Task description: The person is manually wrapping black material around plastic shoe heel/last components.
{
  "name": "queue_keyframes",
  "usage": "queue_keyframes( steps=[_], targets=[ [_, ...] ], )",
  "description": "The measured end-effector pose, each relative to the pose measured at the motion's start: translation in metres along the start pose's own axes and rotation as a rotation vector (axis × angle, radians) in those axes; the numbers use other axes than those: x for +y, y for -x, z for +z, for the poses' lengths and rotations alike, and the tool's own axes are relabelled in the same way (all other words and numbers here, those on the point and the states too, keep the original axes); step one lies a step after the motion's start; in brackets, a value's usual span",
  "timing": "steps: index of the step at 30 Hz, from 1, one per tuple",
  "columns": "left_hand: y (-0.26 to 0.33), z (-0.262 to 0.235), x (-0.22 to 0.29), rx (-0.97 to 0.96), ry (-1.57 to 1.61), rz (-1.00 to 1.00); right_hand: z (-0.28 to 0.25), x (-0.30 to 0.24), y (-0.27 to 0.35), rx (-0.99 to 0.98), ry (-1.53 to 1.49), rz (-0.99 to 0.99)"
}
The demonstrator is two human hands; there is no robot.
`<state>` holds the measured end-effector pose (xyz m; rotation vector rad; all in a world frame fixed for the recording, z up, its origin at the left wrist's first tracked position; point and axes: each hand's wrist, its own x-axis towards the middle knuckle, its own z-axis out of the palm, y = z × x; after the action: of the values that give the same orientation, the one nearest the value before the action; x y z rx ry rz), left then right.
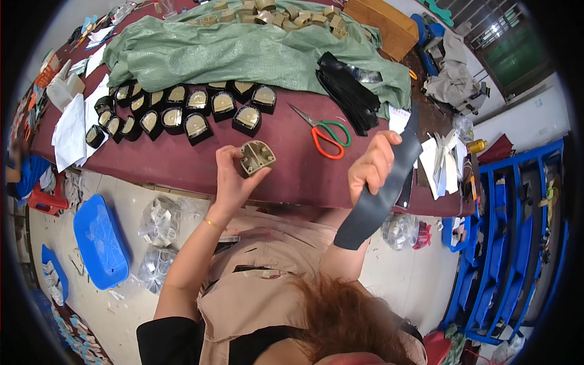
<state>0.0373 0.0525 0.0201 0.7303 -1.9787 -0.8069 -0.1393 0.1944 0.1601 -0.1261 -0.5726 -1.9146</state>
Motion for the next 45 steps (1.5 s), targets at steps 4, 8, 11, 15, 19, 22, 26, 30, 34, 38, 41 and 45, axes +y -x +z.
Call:
queue_keyframes(
  steps=[4,8,11,15,19,22,26,30,34,38,41,45],
  targets=[
    [0.006,0.002,-0.023,-0.055,-0.155,0.115,-0.005,0.000,-0.007,0.119,0.042,-0.045],
    [0.004,-0.022,0.017,-0.023,-0.128,0.072,-0.021,-0.007,-0.015,-0.071,0.214,0.033],
    [-0.033,-0.026,0.095,-0.037,0.178,0.430,-0.032,0.004,-0.014,-0.098,0.462,-0.094],
    [-0.014,0.036,0.169,-0.350,0.067,0.558,-0.069,-0.030,-0.034,-0.283,0.414,-0.067],
    [0.061,0.043,0.142,-0.522,0.104,0.869,-0.028,-0.035,-0.035,-0.213,0.506,-0.341],
    [0.051,0.020,0.117,-0.705,0.415,0.997,-0.011,-0.043,-0.030,-0.224,0.531,-0.389],
    [-0.028,-0.004,0.135,-0.200,0.378,0.784,-0.026,-0.046,-0.031,-0.163,0.420,-0.258],
    [0.008,0.048,0.153,-0.465,0.263,0.758,-0.028,-0.028,-0.034,-0.176,0.408,-0.195],
    [0.049,0.029,0.105,-0.858,0.465,0.955,-0.016,-0.025,-0.021,-0.102,0.494,-0.152],
    [-0.037,-0.002,0.127,-0.389,0.319,0.817,-0.018,-0.036,-0.009,-0.133,0.525,0.012],
    [-0.044,0.029,0.145,-0.515,-0.031,0.802,-0.042,-0.034,-0.009,0.024,0.564,0.007],
    [0.003,0.030,0.147,-0.583,0.014,0.634,-0.061,-0.061,-0.003,-0.246,0.591,-0.025]
  ],
)
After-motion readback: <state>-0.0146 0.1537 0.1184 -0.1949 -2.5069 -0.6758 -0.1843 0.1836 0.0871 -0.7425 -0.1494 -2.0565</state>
